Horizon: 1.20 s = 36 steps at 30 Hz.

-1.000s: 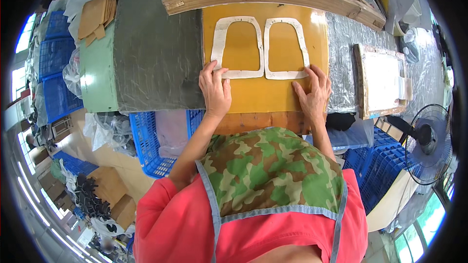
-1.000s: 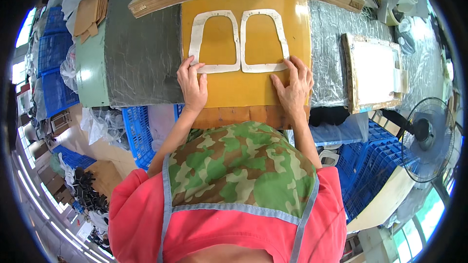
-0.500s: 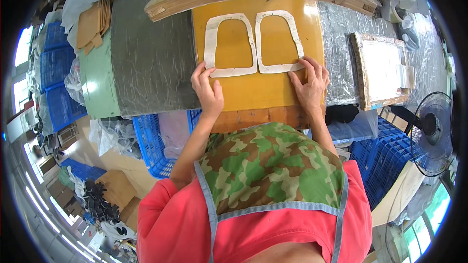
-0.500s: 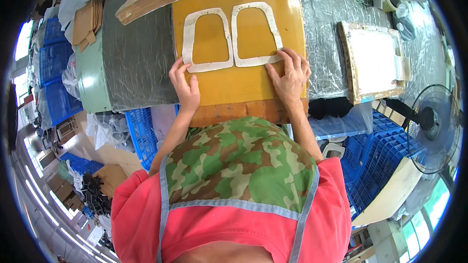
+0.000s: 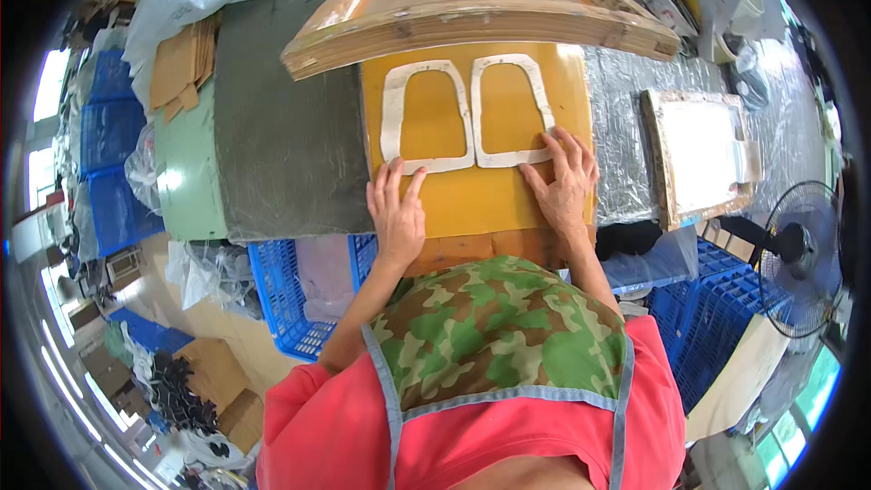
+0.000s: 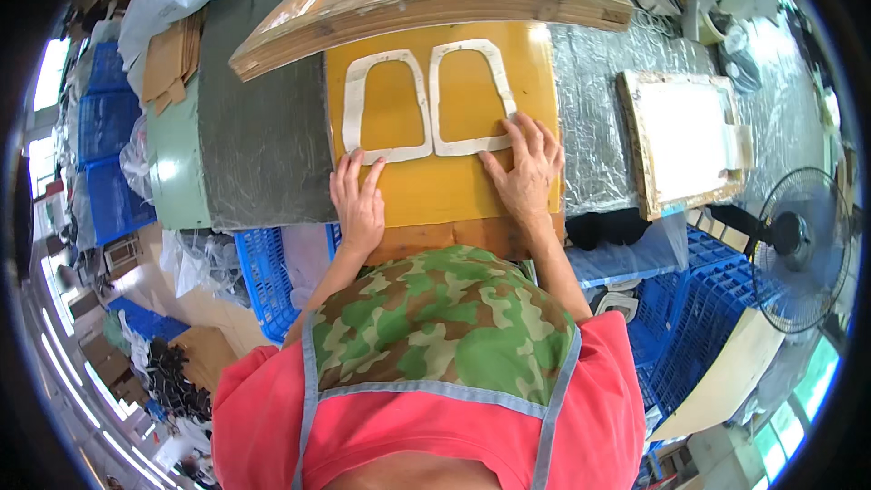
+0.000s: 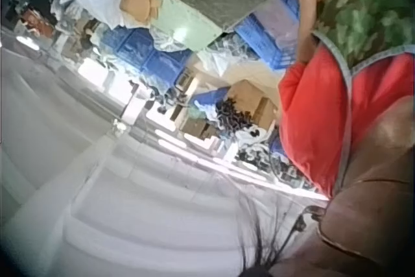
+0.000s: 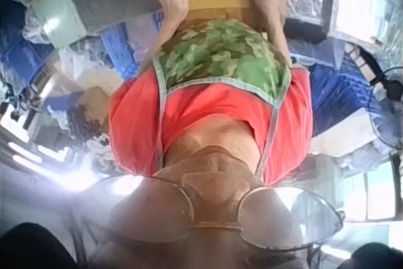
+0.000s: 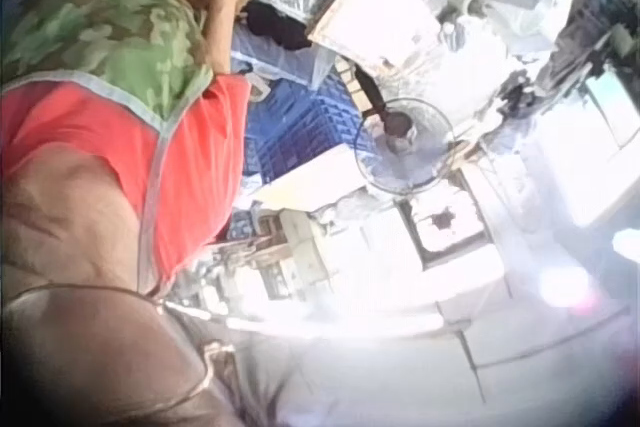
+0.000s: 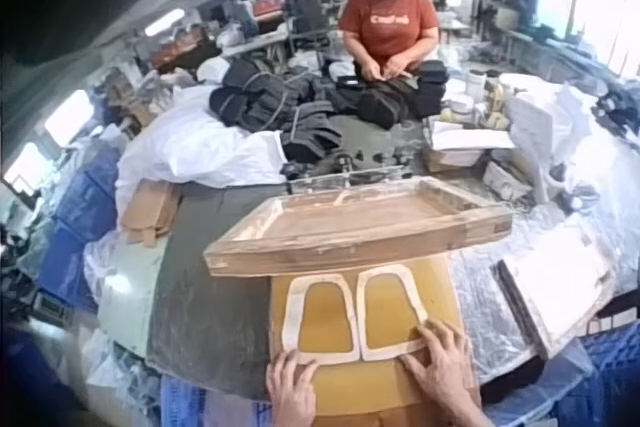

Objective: Screen printing logos or designs onto shoe components.

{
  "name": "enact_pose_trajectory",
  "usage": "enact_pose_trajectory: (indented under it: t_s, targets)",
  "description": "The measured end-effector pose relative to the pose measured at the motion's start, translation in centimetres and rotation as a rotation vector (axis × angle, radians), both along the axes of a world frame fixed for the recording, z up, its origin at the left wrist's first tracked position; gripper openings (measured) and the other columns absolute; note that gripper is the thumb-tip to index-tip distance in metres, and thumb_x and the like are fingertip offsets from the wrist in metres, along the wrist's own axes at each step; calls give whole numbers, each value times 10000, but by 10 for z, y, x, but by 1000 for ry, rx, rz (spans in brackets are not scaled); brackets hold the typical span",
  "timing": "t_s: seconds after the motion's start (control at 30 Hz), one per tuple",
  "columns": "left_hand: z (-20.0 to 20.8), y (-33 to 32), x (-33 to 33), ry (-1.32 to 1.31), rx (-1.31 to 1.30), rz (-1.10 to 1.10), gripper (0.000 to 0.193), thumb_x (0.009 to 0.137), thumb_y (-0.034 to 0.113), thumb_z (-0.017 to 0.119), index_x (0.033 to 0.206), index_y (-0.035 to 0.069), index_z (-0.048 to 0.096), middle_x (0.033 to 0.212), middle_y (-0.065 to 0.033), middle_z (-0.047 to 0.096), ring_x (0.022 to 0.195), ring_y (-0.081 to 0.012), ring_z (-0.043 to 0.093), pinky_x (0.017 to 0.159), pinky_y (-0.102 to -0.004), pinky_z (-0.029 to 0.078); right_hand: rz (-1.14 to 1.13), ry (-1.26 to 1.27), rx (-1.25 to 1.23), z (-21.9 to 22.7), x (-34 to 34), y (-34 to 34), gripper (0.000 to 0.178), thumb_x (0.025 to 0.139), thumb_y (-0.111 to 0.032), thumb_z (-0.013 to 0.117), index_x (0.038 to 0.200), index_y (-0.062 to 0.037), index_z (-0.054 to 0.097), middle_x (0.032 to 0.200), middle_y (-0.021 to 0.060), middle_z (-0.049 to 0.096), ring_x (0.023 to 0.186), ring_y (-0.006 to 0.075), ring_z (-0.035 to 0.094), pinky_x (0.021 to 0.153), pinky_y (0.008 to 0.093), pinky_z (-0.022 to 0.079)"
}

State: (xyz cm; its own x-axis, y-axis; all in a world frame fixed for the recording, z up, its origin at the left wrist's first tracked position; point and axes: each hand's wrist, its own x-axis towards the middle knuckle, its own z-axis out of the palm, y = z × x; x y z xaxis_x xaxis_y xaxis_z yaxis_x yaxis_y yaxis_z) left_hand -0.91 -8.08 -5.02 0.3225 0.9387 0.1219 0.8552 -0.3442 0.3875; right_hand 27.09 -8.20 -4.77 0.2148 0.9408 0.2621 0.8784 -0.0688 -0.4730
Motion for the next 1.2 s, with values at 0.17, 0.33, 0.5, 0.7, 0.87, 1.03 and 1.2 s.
enact_pose_trajectory:
  t_s: [0.17,0.33,0.5,0.7,0.87,1.03,1.2]
  targets:
    - [-1,22,10,-1,-32,3,549,887,105,534,1428,162,464,1538,-153,294,1440,-388,220,1142,-616,152,-49,-39,31,-7,4,17,545,735,-343,795,1216,-142,636,1331,34,553,1276,286,442,1079,456,274]
    - [-4,49,18,42,20,-11,532,888,127,555,1413,148,471,1534,-143,291,1431,-379,240,1151,-579,199,-55,-65,34,-6,10,40,536,764,-347,777,1235,-144,619,1354,28,537,1289,274,430,1080,455,280]
    - [-2,51,13,-9,36,-16,529,890,103,533,1414,127,460,1527,-150,290,1414,-379,268,1148,-578,209,-58,-66,46,-2,7,46,539,770,-325,771,1244,-135,596,1337,42,541,1264,277,449,1071,447,292]
    - [-11,52,10,-250,63,61,511,872,51,495,1382,47,455,1477,-207,318,1368,-395,320,1132,-529,248,-70,239,167,-19,23,37,461,798,-88,705,1238,-50,570,1296,138,529,1187,337,491,1037,451,372]
    - [-14,53,8,-268,76,65,503,852,20,485,1354,13,459,1450,-216,344,1345,-397,347,1120,-492,274,-118,317,194,-17,25,36,381,830,25,620,1208,-14,592,1250,139,564,1167,328,528,1019,389,429]
    - [-14,54,9,-270,92,61,492,845,5,488,1337,13,469,1443,-214,357,1344,-394,354,1116,-490,286,-129,379,227,-21,28,37,350,838,47,589,1179,-32,609,1196,136,583,1108,312,574,953,371,479]
    - [-15,52,10,-269,92,74,484,834,-13,490,1318,7,484,1432,-215,372,1337,-393,364,1109,-482,302,-109,310,214,-20,25,38,346,807,25,632,1149,-27,610,1184,152,573,1118,346,534,977,420,437]
